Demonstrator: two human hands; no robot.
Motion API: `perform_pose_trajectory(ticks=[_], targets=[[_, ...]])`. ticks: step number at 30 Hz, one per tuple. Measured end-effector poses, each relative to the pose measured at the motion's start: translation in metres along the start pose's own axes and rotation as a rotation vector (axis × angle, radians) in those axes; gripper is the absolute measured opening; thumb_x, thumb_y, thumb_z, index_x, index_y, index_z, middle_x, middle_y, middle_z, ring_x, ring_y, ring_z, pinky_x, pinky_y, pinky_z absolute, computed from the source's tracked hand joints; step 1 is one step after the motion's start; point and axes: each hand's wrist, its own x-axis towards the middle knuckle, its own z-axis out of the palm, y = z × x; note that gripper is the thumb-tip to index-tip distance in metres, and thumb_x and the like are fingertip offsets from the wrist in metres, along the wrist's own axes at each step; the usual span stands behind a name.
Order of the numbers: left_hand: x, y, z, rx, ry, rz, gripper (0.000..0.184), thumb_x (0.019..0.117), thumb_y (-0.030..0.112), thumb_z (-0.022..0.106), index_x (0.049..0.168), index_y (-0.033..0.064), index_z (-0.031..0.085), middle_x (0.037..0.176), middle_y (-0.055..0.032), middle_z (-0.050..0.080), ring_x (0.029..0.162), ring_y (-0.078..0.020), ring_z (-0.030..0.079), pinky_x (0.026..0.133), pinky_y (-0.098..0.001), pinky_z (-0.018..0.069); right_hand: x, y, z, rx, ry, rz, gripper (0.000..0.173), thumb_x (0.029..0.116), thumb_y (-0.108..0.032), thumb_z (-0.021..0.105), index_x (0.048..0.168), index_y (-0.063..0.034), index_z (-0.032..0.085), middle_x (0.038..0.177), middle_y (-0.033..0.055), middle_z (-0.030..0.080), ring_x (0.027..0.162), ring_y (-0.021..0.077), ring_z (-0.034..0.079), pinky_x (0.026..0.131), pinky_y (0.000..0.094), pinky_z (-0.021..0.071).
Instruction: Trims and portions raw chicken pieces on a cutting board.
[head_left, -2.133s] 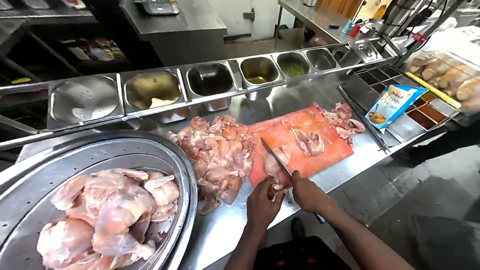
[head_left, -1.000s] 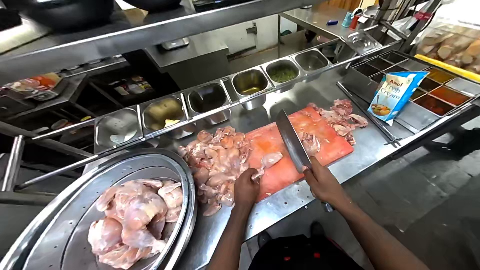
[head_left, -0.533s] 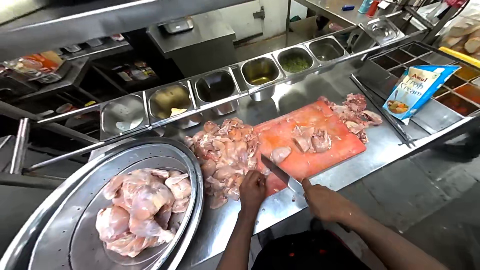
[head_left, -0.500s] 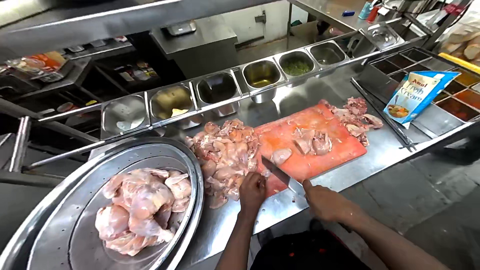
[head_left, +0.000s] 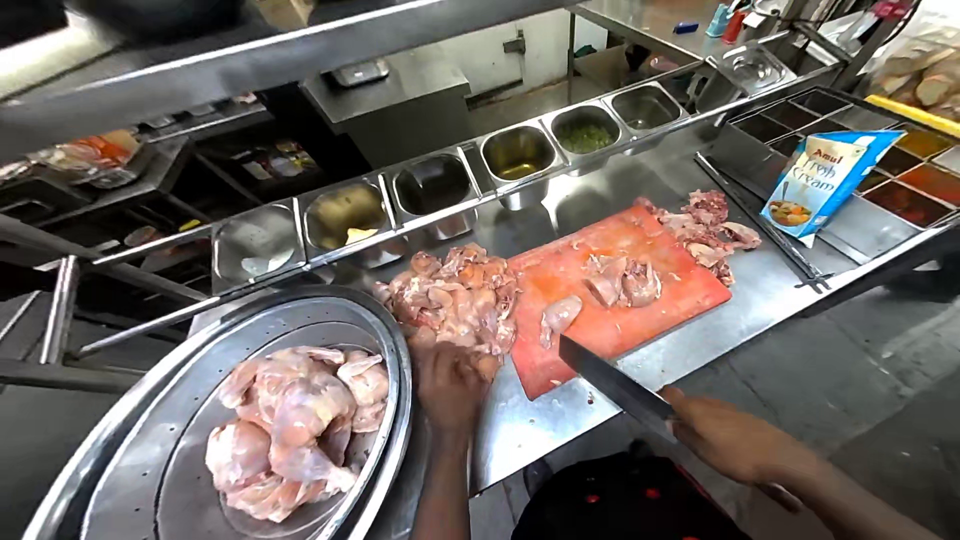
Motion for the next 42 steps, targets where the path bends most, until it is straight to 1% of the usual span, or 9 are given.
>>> perform_pose_trajectory(ticks=[6,11,14,19,25,30,34,39,42], targets=[[0.046,0.042,0.019,0.015,-0.188,-0.291,0.044,0.0866,0.017,0.073,0.129,0.0058,0.068,0.155,-0.0309,0.039,0.142,-0.0517,0.038,0.115,-0.0663,0.0339,-0.02,0.053,0.015,0.546,0.263,0.003,0.041,0.1084,-0.035,0.045,0.145,-0.0175,0.041,0.077,0.0093,0.06,0.055,0.0241,0.062,0.052,0.0442,0.0566],[0.033,0.124,0.113,-0.136,-0.524,0.138,0.068,0.09,0.048,0.071,0.147,0.0131,0.055,0.159,-0.0207,0.041,0.149,-0.0424,0.035,0.12,-0.0603,0.0324,-0.033,0.081,0.034,0.711,0.407,0.044,0.039,0.1063,-0.036,0.046,0.141,-0.0169,0.044,0.072,0.0071,0.058,0.052,0.0228,0.06,0.048,0.0428,0.0558],[0.046,0.165,0.152,0.026,-0.724,0.28,0.078,0.0863,0.041,0.069,0.158,0.027,0.042,0.168,-0.0178,0.026,0.153,-0.0439,0.026,0.118,-0.0676,0.0268,-0.04,0.095,0.052,0.746,0.442,0.058,0.038,0.1057,-0.036,0.048,0.138,-0.0152,0.046,0.073,0.0086,0.06,0.055,0.0246,0.062,0.051,0.0448,0.0557],[0.07,0.189,0.176,0.077,-0.943,0.286,0.081,0.0788,0.047,0.071,0.155,0.0425,0.042,0.152,-0.0122,0.049,0.131,-0.0382,0.052,0.095,-0.064,0.0483,-0.053,0.113,0.074,0.791,0.494,0.091,0.038,0.1047,-0.032,0.05,0.136,-0.0107,0.05,0.076,0.0114,0.062,0.058,0.0272,0.063,0.055,0.0484,0.056],[0.051,0.186,0.156,0.211,-0.901,0.243,0.059,0.0863,0.049,0.062,0.143,0.0339,0.057,0.127,-0.0119,0.065,0.114,-0.0343,0.063,0.089,-0.0557,0.0531,-0.038,0.123,0.079,0.89,0.541,0.117,0.04,0.103,-0.031,0.051,0.138,-0.0131,0.047,0.076,0.0109,0.062,0.055,0.0257,0.062,0.051,0.0465,0.0559],[0.031,0.091,0.104,0.355,-0.489,0.385,0.039,0.0883,0.036,0.062,0.125,0.0325,0.073,0.128,-0.0169,0.068,0.118,-0.0437,0.062,0.096,-0.0667,0.0471,-0.028,0.124,0.066,0.838,0.536,0.1,0.04,0.1026,-0.035,0.054,0.137,-0.0157,0.049,0.077,0.011,0.063,0.055,0.0261,0.063,0.052,0.0476,0.0565],[0.052,0.02,0.076,0.437,-0.326,0.235,0.045,0.0897,0.028,0.064,0.134,0.0323,0.069,0.135,-0.0209,0.063,0.123,-0.0483,0.058,0.099,-0.0713,0.0427,-0.021,0.12,0.058,0.806,0.534,0.064,0.039,0.1012,-0.037,0.054,0.136,-0.0183,0.051,0.078,0.0094,0.064,0.055,0.0243,0.064,0.051,0.0463,0.0566],[0.096,0.101,0.072,0.43,-0.7,-0.173,0.08,0.078,0.039,0.082,0.15,0.0212,0.053,0.168,-0.027,0.015,0.15,-0.0555,0.02,0.112,-0.0749,0.0268,-0.021,0.12,0.054,0.821,0.506,0.046,0.038,0.1027,-0.037,0.054,0.135,-0.0167,0.051,0.08,0.0101,0.064,0.056,0.0248,0.064,0.053,0.0457,0.0571],[0.108,0.156,0.119,0.193,-0.843,0.093,0.066,0.0874,0.031,0.074,0.15,0.0205,0.053,0.16,-0.0155,0.042,0.149,-0.0396,0.036,0.117,-0.0628,0.0342,-0.023,0.126,0.057,0.854,0.56,0.025,0.038,0.101,-0.038,0.055,0.132,-0.0156,0.052,0.078,0.0093,0.064,0.055,0.0241,0.063,0.051,0.0449,0.0567]])
